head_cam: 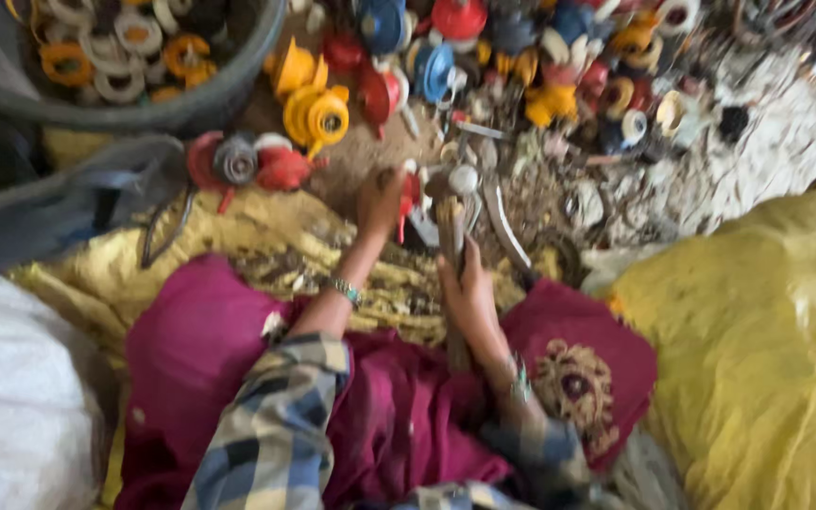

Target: The person sits on the floor and uses a hammer to strike a red plastic component placed in a metal vise. They repeatedly hit the part to separate its pieces, then remove the separated components from the vise.

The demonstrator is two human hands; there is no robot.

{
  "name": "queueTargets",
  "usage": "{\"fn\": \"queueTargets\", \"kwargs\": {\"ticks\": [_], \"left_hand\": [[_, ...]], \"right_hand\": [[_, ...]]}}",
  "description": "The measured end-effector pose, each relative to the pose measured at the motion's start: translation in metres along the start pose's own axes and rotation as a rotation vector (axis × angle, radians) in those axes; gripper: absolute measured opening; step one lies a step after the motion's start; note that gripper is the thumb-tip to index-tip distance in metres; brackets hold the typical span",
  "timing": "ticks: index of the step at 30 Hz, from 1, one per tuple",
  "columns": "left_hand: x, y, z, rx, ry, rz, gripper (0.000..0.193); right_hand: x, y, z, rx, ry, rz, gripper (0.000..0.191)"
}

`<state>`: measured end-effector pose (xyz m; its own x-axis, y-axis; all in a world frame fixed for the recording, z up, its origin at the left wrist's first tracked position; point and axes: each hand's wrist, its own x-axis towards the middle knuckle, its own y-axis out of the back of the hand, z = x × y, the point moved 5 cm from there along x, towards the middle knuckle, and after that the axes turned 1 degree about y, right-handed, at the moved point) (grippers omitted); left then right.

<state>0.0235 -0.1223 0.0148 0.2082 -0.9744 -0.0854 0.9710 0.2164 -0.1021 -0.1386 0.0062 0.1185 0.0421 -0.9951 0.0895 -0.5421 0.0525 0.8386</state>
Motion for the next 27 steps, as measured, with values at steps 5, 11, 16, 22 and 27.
{"fn": "queueTargets", "kwargs": {"ticks": [5,11,16,22,27], "left_hand": [[0.007,0.002,-0.001,0.056,0.015,0.050,0.041],[0.005,0.003,-0.001,0.050,0.024,0.054,0.042],[0.004,0.005,0.000,0.043,-0.003,0.067,0.040],[0.005,-0.002,-0.010,-0.112,0.199,-0.018,0.039],[0.005,0.001,0.001,0.017,-0.034,0.062,0.037]], "right_hand": [[-0.009,0.068,-0.036,0.446,-0.272,0.038,0.046],[-0.025,0.152,-0.084,0.625,0.258,0.456,0.040],[-0.001,0.075,-0.051,-0.414,0.052,0.352,0.035],[-0.003,0.020,-0.024,0.162,-0.018,0.048,0.047],[-0.018,0.096,-0.048,0.453,-0.216,0.148,0.037]]}}
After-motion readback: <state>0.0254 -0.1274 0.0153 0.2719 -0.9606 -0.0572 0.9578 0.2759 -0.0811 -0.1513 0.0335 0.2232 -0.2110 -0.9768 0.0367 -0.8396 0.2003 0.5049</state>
